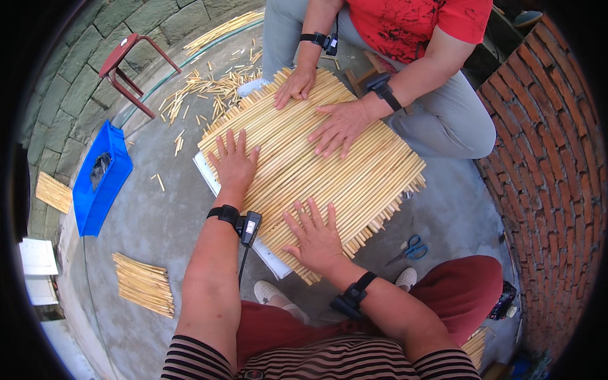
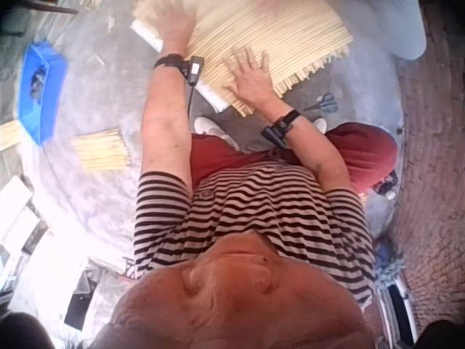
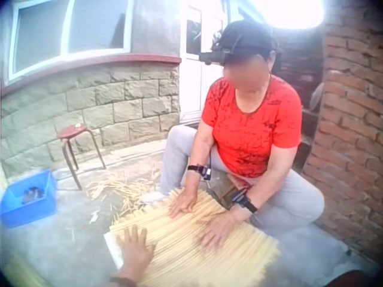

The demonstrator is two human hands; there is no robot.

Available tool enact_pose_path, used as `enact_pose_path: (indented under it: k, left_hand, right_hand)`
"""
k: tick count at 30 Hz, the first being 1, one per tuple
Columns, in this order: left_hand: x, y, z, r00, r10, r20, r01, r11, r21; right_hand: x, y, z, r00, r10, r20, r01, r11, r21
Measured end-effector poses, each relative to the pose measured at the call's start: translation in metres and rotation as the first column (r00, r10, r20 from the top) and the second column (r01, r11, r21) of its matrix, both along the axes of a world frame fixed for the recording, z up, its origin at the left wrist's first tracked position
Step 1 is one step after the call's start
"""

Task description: The person weaves a bamboo mat by hand, aligning thin strips of bamboo on a flat surface and securing them with thread while receiving assistance from another person.

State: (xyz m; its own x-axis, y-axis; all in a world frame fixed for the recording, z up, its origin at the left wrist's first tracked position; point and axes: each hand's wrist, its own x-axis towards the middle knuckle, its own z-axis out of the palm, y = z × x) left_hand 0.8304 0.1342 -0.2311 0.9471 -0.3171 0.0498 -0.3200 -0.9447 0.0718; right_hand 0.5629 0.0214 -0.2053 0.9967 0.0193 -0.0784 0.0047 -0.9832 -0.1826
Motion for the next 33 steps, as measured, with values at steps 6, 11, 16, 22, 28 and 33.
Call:
enact_pose_path:
  k: [6,11,16,22,28,33]
  left_hand:
    - [-0.0017,0.0007,-0.0008,0.999,0.019,0.025,-0.019,0.999,-0.03]
    - [-0.0001,-0.0019,-0.0037,1.0,0.025,-0.001,-0.025,1.0,-0.003]
    - [-0.0012,-0.0007,-0.0017,0.999,0.039,0.019,-0.039,0.999,-0.014]
    - [-0.0032,-0.0003,0.0026,0.999,0.031,-0.01,-0.031,0.998,-0.052]
    - [-0.0053,0.0006,0.0051,0.999,0.03,0.011,-0.029,0.999,-0.042]
    - [-0.0026,0.0007,0.0039,0.999,0.029,-0.026,-0.031,0.997,-0.076]
  right_hand:
    - [-0.0004,0.0011,-0.0035,0.998,0.003,0.071,-0.005,1.0,0.026]
    - [-0.0013,-0.0003,-0.0067,0.996,-0.021,0.091,0.016,0.998,0.06]
    - [0.0003,0.002,-0.006,0.998,-0.029,0.062,0.027,0.999,0.028]
    - [0.0009,0.0022,-0.0056,0.998,-0.022,0.064,0.021,1.0,0.009]
    - [0.0028,0.0041,-0.0002,0.999,-0.03,-0.027,0.029,0.999,-0.031]
    - [0.0021,0.0042,-0.0015,0.999,-0.03,-0.046,0.029,0.999,-0.031]
